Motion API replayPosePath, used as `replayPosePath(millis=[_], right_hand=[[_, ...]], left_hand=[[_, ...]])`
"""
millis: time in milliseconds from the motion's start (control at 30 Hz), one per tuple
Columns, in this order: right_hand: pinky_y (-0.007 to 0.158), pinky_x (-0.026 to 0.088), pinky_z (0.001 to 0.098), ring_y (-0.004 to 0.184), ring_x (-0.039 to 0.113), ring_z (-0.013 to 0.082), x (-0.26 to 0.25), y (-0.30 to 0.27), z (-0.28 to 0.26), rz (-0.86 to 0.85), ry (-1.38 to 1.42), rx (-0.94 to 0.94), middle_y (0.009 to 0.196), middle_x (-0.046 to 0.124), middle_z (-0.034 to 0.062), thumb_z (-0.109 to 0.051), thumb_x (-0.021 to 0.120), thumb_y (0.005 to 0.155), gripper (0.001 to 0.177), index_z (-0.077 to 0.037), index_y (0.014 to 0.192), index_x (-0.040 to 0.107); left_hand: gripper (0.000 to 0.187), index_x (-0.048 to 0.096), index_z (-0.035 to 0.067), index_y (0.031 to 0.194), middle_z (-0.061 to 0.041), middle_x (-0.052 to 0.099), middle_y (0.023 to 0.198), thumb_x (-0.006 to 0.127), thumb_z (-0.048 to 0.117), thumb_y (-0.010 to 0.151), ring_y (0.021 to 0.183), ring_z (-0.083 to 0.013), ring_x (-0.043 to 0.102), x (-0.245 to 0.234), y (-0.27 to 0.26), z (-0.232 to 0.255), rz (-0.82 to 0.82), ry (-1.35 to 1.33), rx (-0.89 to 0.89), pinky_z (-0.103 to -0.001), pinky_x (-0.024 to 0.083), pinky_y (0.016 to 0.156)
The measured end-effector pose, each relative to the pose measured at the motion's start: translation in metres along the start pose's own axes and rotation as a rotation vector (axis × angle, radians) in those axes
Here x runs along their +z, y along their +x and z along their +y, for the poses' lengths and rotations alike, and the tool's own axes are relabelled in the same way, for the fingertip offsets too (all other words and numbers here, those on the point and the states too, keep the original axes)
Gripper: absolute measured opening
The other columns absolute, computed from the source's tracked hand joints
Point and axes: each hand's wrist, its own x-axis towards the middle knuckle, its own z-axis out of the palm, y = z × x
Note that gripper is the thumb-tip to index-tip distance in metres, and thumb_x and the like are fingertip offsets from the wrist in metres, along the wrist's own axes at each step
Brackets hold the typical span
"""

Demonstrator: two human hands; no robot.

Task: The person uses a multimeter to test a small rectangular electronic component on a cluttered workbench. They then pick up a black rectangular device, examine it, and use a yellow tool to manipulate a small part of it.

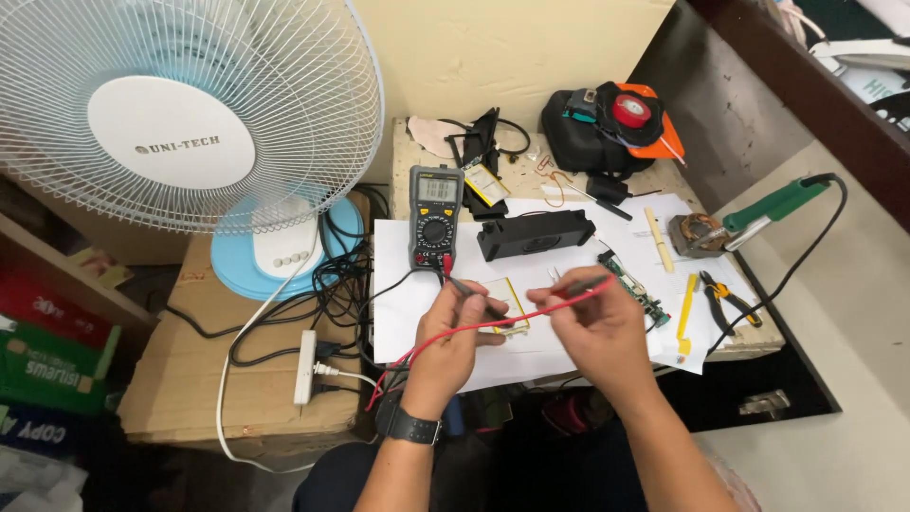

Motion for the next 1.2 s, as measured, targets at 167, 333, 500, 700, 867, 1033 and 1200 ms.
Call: replayPosePath(millis=[167,333,500,700,867,1033,1200], right_hand=[[0.091,0.073,0.0446,0.099,0.089,0.0298,-0.007,-0.025,0.036,0.140,-0.052,0.069,0.099,0.088,0.0189,0.004,0.084,0.100,0.014,-0.002,0.111,0.078],[0.090,0.075,0.0480,0.097,0.090,0.0368,-0.003,-0.043,0.050,0.203,-0.016,0.194,0.108,0.086,0.0275,0.003,0.081,0.102,0.016,0.007,0.114,0.070],[0.087,0.071,0.0424,0.097,0.091,0.0298,-0.010,-0.048,0.054,0.167,-0.227,0.107,0.096,0.091,0.0151,-0.005,0.089,0.098,0.010,-0.008,0.106,0.083],[0.093,0.069,0.0441,0.097,0.090,0.0281,-0.008,-0.050,0.071,0.184,-0.196,0.128,0.098,0.092,0.0163,-0.008,0.088,0.101,0.014,-0.006,0.109,0.076],[0.091,0.069,0.0433,0.096,0.091,0.0285,-0.007,-0.050,0.068,0.185,-0.212,0.130,0.096,0.092,0.0157,-0.009,0.087,0.102,0.014,-0.006,0.109,0.075],[0.090,0.069,0.0451,0.095,0.091,0.0309,-0.008,-0.052,0.066,0.179,-0.206,0.122,0.096,0.092,0.0170,-0.007,0.086,0.102,0.013,-0.006,0.108,0.075],[0.090,0.069,0.0448,0.095,0.091,0.0298,-0.007,-0.052,0.064,0.174,-0.195,0.104,0.096,0.092,0.0174,-0.006,0.086,0.101,0.014,-0.006,0.108,0.075]], left_hand=[[0.020,0.062,0.002,0.132,-0.022,0.084,0.110,0.067,0.013,0.116,0.103,-0.0296,0.086,-0.009,0.005,-0.020,-0.063,0.097,0.071,-0.043,0.077,0.090],[0.018,0.075,0.000,0.126,-0.016,0.085,0.109,0.078,0.004,0.108,0.103,-0.0257,0.085,-0.014,0.005,-0.026,-0.108,0.250,0.090,-0.040,0.075,0.089],[0.014,0.087,0.007,0.116,-0.013,0.086,0.101,0.087,0.013,0.104,0.091,-0.0247,0.088,-0.006,0.002,-0.021,-0.049,0.451,0.136,-0.038,0.075,0.081],[0.013,0.084,0.003,0.114,-0.019,0.086,0.099,0.083,0.012,0.106,0.095,-0.0364,0.089,-0.003,0.004,-0.019,-0.046,0.573,0.217,-0.041,0.073,0.080],[0.012,0.083,0.002,0.113,-0.019,0.085,0.096,0.083,0.011,0.106,0.093,-0.0366,0.089,-0.004,0.003,-0.023,-0.046,0.591,0.238,-0.042,0.073,0.080],[0.010,0.083,0.002,0.112,-0.020,0.085,0.096,0.082,0.009,0.106,0.093,-0.0365,0.089,-0.002,0.002,-0.018,-0.037,0.578,0.235,-0.042,0.072,0.080],[0.010,0.083,0.001,0.112,-0.020,0.086,0.095,0.082,0.009,0.106,0.093,-0.0354,0.089,-0.001,0.003,-0.018,-0.027,0.568,0.221,-0.042,0.071,0.081]])
